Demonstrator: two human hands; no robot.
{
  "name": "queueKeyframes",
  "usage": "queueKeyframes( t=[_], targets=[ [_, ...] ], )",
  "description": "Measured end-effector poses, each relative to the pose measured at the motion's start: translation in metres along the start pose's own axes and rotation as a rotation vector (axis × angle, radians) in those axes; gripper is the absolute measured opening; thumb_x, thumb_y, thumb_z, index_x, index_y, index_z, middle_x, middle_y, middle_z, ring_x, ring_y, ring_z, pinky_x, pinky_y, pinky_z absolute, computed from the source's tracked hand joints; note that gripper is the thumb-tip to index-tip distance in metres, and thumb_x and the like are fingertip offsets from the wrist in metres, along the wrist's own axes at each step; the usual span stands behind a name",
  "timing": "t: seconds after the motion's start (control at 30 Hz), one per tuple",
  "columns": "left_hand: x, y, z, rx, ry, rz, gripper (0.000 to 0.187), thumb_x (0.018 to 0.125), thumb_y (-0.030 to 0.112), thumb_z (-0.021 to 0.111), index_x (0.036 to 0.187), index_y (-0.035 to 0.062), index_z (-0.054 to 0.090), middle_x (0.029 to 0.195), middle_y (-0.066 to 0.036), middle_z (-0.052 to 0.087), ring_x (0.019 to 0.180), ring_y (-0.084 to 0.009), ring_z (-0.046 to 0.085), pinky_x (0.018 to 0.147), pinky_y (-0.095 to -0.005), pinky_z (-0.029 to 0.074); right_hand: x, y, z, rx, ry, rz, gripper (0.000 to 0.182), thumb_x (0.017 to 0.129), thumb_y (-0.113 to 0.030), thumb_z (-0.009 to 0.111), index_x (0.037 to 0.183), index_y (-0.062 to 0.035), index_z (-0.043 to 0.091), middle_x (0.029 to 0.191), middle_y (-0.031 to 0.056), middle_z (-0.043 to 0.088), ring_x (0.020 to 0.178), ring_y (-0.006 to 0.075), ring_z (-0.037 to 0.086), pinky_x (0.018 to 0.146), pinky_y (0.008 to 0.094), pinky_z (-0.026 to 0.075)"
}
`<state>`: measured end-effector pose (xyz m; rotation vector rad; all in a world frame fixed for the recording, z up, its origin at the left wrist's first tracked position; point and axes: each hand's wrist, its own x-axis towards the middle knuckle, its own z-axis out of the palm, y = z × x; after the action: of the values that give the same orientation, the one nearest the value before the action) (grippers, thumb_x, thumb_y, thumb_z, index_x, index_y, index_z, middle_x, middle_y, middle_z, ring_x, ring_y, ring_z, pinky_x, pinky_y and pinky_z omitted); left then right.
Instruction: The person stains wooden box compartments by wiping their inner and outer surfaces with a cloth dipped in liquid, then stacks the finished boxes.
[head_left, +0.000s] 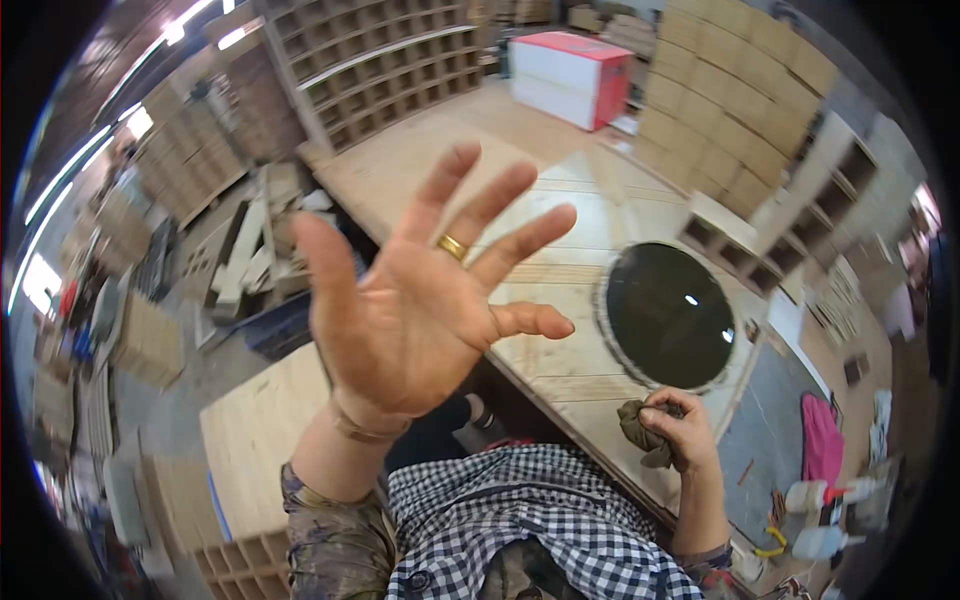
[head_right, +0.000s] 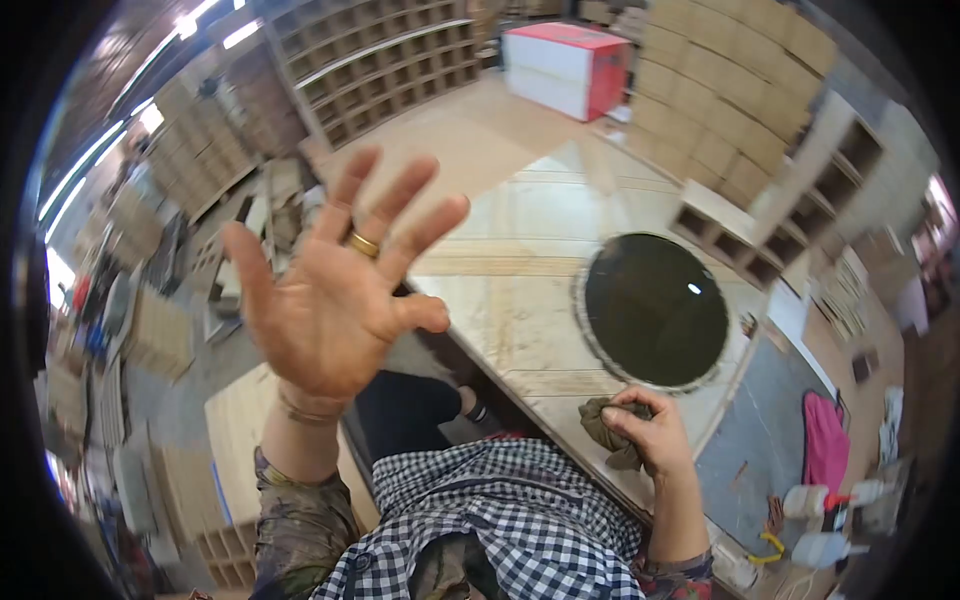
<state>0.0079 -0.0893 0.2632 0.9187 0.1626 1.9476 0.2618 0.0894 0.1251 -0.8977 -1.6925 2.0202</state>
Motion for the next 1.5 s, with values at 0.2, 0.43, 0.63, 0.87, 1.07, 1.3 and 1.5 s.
queueKeyframes(
  t=[0.2,0.43,0.63,0.87,1.07,1.3,1.5],
  targets=[
    [0.025,-0.073,-0.03,-0.4,0.109,-0.208,0.09,0.088,0.071,0.038,0.148,0.0079,0.016,0.154,-0.023,0.013,0.142,-0.0405,0.014,0.091,-0.06,0.044,-0.033,0.023,-0.03,0.179,0.261,0.071,0.013,0.077,-0.002,0.073,0.086,-0.0001,0.065,0.079,0.0024,0.064,0.07,0.0093,0.061,0.064,0.0209,0.05],
    [0.052,-0.103,-0.026,-0.518,-0.131,-0.288,0.089,0.089,0.07,0.037,0.15,0.0099,0.011,0.156,-0.021,0.004,0.143,-0.0413,0.009,0.089,-0.0578,0.045,-0.032,0.038,-0.031,0.244,0.372,0.08,0.013,0.077,-0.003,0.073,0.086,-0.0009,0.064,0.078,0.0011,0.063,0.069,0.0085,0.06,0.064,0.0205,0.048],
    [0.067,-0.115,-0.014,-0.716,-0.376,-0.301,0.089,0.089,0.069,0.038,0.15,0.0089,0.011,0.155,-0.023,0.004,0.142,-0.0437,0.007,0.09,-0.058,0.046,-0.027,0.034,-0.01,0.098,0.634,-0.114,0.019,0.081,-0.006,0.07,0.098,-0.0002,0.065,0.096,0.0039,0.067,0.082,0.0131,0.062,0.074,0.0279,0.05],
    [0.07,-0.146,-0.024,-0.816,-0.407,-0.314,0.089,0.089,0.068,0.038,0.149,0.008,0.011,0.154,-0.024,0.006,0.142,-0.0446,0.008,0.09,-0.0579,0.046,-0.029,0.046,-0.036,0.202,0.451,0.046,0.016,0.081,-0.006,0.07,0.095,-0.001,0.064,0.091,0.0026,0.066,0.077,0.0113,0.059,0.07,0.0259,0.047],
    [0.078,-0.161,-0.031,-0.813,-0.389,-0.308,0.088,0.09,0.067,0.039,0.149,0.0073,0.012,0.154,-0.024,0.007,0.141,-0.0453,0.009,0.09,-0.0579,0.046,-0.029,0.049,-0.047,0.224,0.426,0.058,0.014,0.082,-0.006,0.071,0.093,-0.0016,0.064,0.087,0.0015,0.064,0.074,0.0099,0.057,0.066,0.0241,0.044],
    [0.09,-0.143,-0.039,-0.77,-0.397,-0.279,0.088,0.09,0.066,0.039,0.148,0.0064,0.013,0.153,-0.025,0.009,0.141,-0.0461,0.01,0.09,-0.0579,0.046,-0.029,0.051,-0.057,0.246,0.405,0.06,0.012,0.082,-0.006,0.071,0.091,-0.0024,0.064,0.081,0.0002,0.062,0.069,0.0082,0.054,0.062,0.022,0.041],
    [0.099,-0.118,-0.058,-0.679,-0.384,-0.23,0.087,0.09,0.066,0.039,0.148,0.0057,0.013,0.152,-0.026,0.01,0.14,-0.0468,0.01,0.09,-0.0579,0.046,-0.021,0.051,-0.063,0.26,0.376,0.047,0.011,0.082,-0.006,0.071,0.089,-0.003,0.064,0.077,-0.0009,0.061,0.066,0.0067,0.052,0.059,0.0203,0.039]
  ],
)
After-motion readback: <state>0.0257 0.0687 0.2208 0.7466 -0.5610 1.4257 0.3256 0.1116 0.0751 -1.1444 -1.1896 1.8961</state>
